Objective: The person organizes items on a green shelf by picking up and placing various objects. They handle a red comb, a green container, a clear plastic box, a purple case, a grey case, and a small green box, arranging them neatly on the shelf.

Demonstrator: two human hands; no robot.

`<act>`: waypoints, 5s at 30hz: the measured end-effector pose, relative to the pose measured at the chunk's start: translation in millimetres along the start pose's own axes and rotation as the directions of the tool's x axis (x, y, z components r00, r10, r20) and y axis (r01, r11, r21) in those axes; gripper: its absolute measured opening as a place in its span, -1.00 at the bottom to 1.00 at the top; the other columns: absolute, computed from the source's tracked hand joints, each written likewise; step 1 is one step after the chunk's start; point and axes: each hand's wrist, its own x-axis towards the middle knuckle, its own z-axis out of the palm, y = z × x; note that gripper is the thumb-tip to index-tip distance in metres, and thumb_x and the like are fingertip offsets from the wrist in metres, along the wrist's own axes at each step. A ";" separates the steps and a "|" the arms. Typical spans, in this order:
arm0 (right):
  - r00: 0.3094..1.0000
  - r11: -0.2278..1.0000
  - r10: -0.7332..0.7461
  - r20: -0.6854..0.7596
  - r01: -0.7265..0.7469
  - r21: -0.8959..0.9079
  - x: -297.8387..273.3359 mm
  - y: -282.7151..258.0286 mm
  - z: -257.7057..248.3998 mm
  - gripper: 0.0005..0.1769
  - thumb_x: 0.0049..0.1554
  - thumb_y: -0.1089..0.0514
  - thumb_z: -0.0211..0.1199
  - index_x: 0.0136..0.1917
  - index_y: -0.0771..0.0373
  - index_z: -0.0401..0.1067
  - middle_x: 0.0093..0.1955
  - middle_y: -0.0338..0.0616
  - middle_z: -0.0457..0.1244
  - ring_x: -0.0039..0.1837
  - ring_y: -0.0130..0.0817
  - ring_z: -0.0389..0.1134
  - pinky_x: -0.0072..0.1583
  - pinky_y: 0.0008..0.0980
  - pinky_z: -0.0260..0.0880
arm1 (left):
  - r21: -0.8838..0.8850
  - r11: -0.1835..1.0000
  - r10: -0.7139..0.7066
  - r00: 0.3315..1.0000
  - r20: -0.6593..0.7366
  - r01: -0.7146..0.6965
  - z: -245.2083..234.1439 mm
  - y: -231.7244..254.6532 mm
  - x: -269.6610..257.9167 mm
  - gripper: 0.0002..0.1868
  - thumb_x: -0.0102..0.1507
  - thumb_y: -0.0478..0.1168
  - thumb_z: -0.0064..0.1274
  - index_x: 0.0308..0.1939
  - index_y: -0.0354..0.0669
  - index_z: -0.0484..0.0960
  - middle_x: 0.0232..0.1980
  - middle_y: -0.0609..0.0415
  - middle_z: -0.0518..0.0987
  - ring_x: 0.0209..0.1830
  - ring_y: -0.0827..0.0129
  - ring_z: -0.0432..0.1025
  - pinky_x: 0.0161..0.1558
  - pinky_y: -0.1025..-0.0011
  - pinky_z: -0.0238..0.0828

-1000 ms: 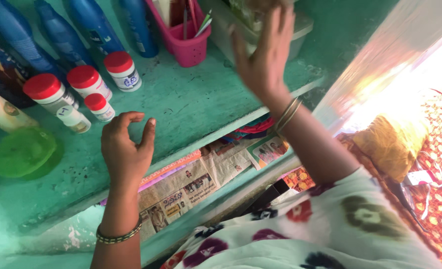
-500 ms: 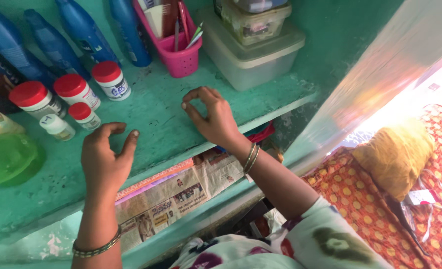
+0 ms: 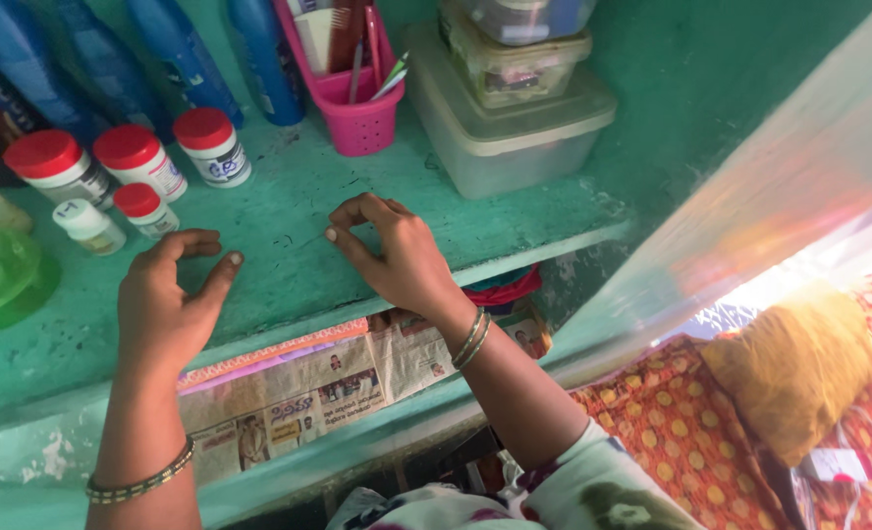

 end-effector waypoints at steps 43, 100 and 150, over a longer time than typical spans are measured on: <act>0.997 0.959 -0.079 -0.004 0.075 -0.272 -11.9 24.3 17.0 -0.69 0.18 0.13 0.45 0.11 0.31 0.48 0.03 0.04 0.42 0.09 -0.09 0.49 0.07 -0.21 0.44 | 0.439 0.878 0.202 0.979 0.028 -0.194 -24.6 4.4 -127.7 -0.26 0.35 -0.01 0.05 0.55 -0.17 0.22 0.64 -0.23 0.08 0.60 -0.24 -0.01 0.50 -0.23 -0.16; 0.564 0.752 -0.496 0.660 -0.100 0.651 -139.7 -384.0 373.6 -0.55 0.26 0.25 0.26 0.40 0.30 0.31 0.49 -0.05 0.23 0.49 -0.20 0.29 0.49 -0.14 0.34 | 0.420 0.817 -0.115 0.825 -0.553 0.395 -450.0 -93.5 -399.0 -0.32 0.28 -0.04 0.24 0.42 -0.17 0.39 0.49 -0.22 0.33 0.58 -0.32 0.06 0.47 -0.20 -0.03; 0.782 0.909 -0.405 0.475 0.284 0.306 -115.3 -822.1 907.2 0.00 -0.03 -0.22 0.42 0.41 0.26 -0.04 0.23 0.41 0.17 0.07 0.27 0.41 0.04 0.06 0.47 | 0.556 0.501 -0.057 0.666 -0.744 0.664 -699.7 -179.4 -505.1 -0.45 0.30 -0.26 0.04 0.37 -0.32 0.35 0.26 -0.27 0.44 0.50 -0.31 0.10 0.42 -0.38 -0.22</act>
